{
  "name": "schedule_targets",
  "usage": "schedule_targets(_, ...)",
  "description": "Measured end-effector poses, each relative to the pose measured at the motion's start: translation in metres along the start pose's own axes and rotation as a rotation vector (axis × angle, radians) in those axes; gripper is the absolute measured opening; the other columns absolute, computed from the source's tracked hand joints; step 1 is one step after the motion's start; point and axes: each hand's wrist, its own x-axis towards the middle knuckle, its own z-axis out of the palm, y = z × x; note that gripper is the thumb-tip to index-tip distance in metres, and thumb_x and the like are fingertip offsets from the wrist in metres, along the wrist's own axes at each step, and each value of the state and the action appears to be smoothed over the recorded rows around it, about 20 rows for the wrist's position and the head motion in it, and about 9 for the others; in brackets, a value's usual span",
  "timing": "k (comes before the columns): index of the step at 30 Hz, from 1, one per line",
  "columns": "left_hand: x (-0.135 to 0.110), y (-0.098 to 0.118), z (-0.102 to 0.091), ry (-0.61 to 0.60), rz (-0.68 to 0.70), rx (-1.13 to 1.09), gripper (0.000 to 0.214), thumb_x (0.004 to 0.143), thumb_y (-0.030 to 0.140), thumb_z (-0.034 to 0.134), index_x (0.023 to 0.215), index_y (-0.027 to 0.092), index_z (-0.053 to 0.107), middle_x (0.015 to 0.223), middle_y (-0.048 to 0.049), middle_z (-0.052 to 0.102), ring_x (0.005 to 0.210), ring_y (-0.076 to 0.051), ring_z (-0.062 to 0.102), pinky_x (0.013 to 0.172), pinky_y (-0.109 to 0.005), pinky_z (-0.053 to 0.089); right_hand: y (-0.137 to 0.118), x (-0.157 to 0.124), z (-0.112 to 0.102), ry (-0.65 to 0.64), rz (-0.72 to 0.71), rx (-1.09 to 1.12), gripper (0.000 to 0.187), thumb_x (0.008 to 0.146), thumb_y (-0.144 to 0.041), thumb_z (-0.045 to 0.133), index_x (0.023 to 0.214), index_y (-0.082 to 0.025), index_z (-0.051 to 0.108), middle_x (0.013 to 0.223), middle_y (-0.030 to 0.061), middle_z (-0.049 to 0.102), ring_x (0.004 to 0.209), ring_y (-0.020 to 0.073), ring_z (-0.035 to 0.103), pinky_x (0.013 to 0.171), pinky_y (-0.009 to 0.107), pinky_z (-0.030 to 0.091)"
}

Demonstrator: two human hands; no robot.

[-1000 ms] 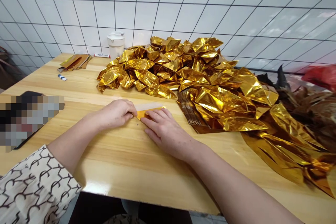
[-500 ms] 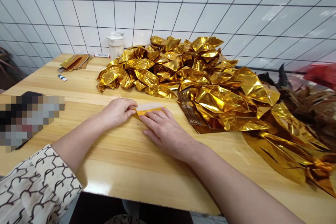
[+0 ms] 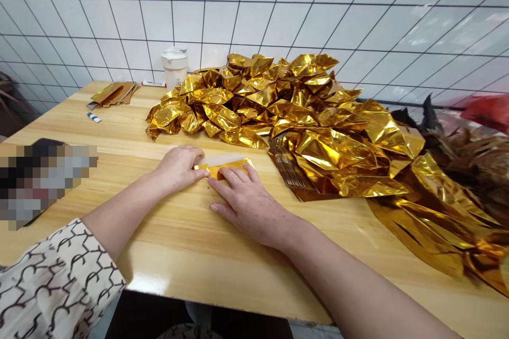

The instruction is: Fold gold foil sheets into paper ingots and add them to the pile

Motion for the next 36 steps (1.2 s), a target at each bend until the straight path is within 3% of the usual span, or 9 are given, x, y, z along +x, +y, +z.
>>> schedule_targets(11,0.001,-0.013,-0.003,-0.005,-0.096,-0.016,0.029,0.076,0.029,0.063,0.103,0.017,0.066,0.058,0.0026,0.061,0.055,-0.017,0.057,0.051,-0.026,0.042,-0.001,0.000,-0.005,-0.054,0.037,0.019,0.034,0.094,-0.035,0.047,0.116,-0.015,0.064,0.113,0.0160,0.062,0.112,0.0294,0.053,0.102,0.059,0.033)
schedule_targets(17,0.001,-0.014,-0.003,0.010,-0.092,-0.025,0.028,0.076,0.024,0.064,0.102,0.016,0.066,0.068,-0.0011,0.065,0.067,-0.019,0.061,0.061,-0.029,0.048,0.000,-0.002,-0.007,-0.037,0.036,0.064,0.031,0.094,-0.034,0.047,0.112,-0.016,0.065,0.115,0.0147,0.062,0.113,0.0284,0.052,0.103,0.058,0.032)
schedule_targets(22,-0.004,-0.005,0.005,0.168,0.123,0.029,0.019,0.074,0.010,0.059,0.089,0.017,0.067,0.084,-0.0054,0.066,0.085,-0.022,0.060,0.076,-0.034,0.050,0.000,-0.001,-0.006,-0.056,0.049,0.081,0.031,0.093,-0.034,0.049,0.111,-0.014,0.065,0.113,0.0151,0.062,0.112,0.0284,0.052,0.104,0.058,0.031)
schedule_targets(26,-0.010,0.006,0.011,0.086,0.280,0.076,0.019,0.083,0.012,0.050,0.082,0.016,0.069,0.079,-0.0072,0.064,0.083,-0.021,0.058,0.078,-0.033,0.050,0.000,-0.002,-0.004,-0.051,0.035,0.102,0.033,0.094,-0.034,0.047,0.114,-0.014,0.063,0.116,0.0157,0.061,0.110,0.0279,0.052,0.104,0.059,0.030)
schedule_targets(31,-0.011,0.007,0.011,0.031,0.318,0.072,0.022,0.087,0.018,0.049,0.086,0.015,0.070,0.085,-0.0080,0.063,0.087,-0.021,0.058,0.079,-0.033,0.050,0.012,-0.003,-0.006,-0.047,0.009,0.119,0.030,0.094,-0.032,0.047,0.115,-0.018,0.063,0.115,0.0128,0.063,0.108,0.0264,0.053,0.103,0.055,0.030)
schedule_targets(36,-0.010,0.004,0.008,-0.002,0.341,0.077,0.022,0.087,0.018,0.049,0.086,0.016,0.071,0.089,-0.0080,0.064,0.088,-0.022,0.058,0.080,-0.033,0.049,0.040,-0.002,-0.008,-0.035,0.179,0.007,0.030,0.092,-0.021,0.041,0.106,-0.017,0.068,0.112,0.0142,0.065,0.105,0.0282,0.054,0.096,0.051,0.033)
